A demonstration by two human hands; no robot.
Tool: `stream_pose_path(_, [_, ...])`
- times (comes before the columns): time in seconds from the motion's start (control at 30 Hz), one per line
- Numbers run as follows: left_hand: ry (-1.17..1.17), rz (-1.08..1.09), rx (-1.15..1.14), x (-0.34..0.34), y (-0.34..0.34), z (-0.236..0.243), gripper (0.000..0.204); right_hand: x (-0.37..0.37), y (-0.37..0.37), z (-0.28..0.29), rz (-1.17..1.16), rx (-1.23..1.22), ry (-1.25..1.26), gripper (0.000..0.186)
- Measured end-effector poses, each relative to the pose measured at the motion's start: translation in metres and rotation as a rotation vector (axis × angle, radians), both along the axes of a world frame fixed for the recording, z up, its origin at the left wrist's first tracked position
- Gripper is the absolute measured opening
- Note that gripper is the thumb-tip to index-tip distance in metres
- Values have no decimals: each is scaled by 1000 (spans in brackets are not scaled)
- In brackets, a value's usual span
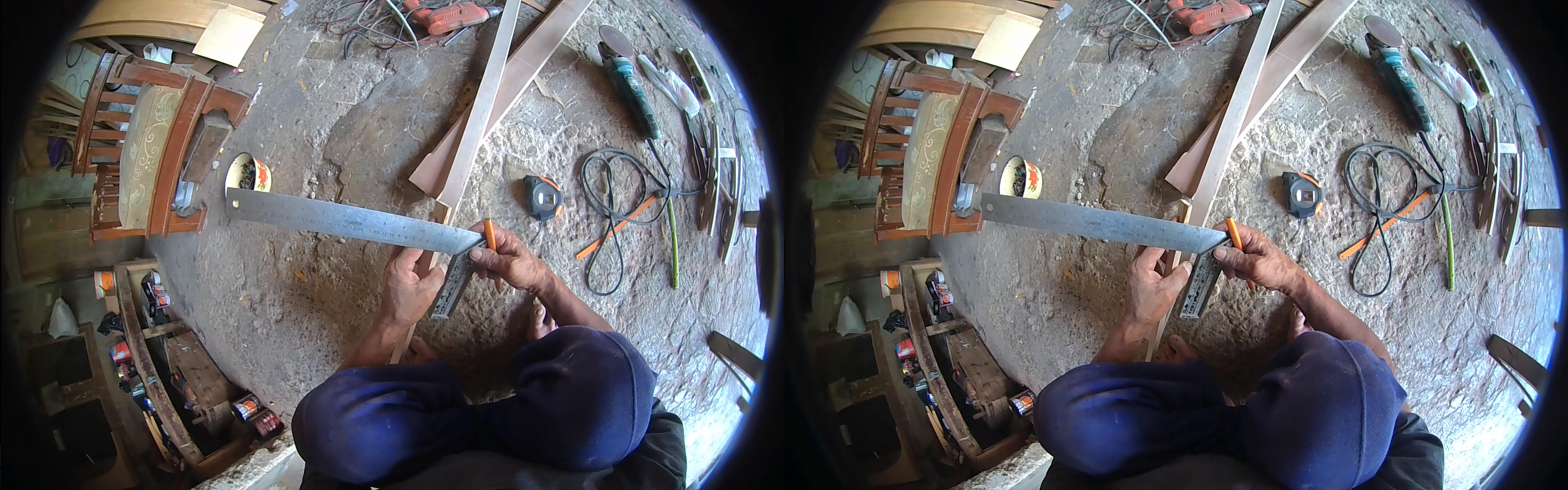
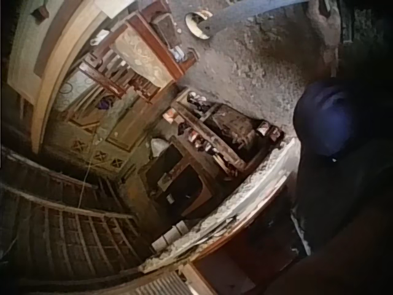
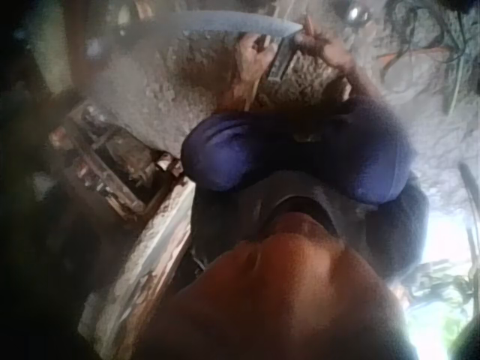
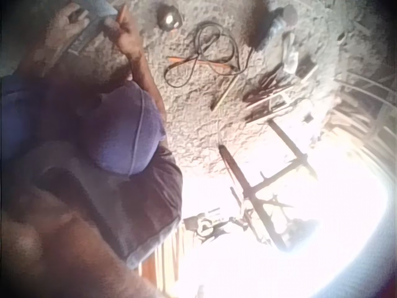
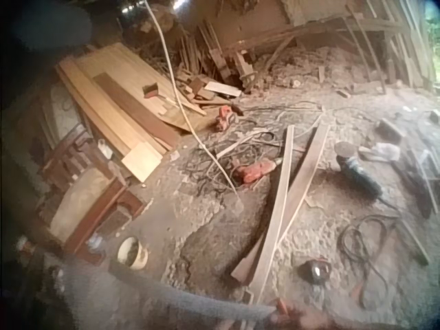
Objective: The person measures and marks a wooden plank using a tape measure, pencil, and try square, then cuts the plank with a hand saw. The person works on the floor in a cluttered workshop environment.
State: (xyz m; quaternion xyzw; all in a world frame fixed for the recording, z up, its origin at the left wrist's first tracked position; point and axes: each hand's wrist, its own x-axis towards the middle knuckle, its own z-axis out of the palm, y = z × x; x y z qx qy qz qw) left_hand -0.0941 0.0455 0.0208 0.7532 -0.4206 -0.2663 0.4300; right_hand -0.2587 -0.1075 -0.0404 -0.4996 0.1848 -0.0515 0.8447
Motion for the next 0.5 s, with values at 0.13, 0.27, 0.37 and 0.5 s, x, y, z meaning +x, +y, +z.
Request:
stream_pose_path(0.13, [272,-46,91,5,4,3,35,0,-2,8,29,6,5,26])
stream_pose_path(0.27, [396,-99,25,7,2,6,35,3,-1,16,9,-4,30,25])
stream_pose_path(0.37, [531,-98,-29,8,-3,10,35,3,1,19,-26,27,43,25])
stream_pose_path(0.5, [493,-108,18,15,-13,14,34,5,0,21,-56,70,30,25])
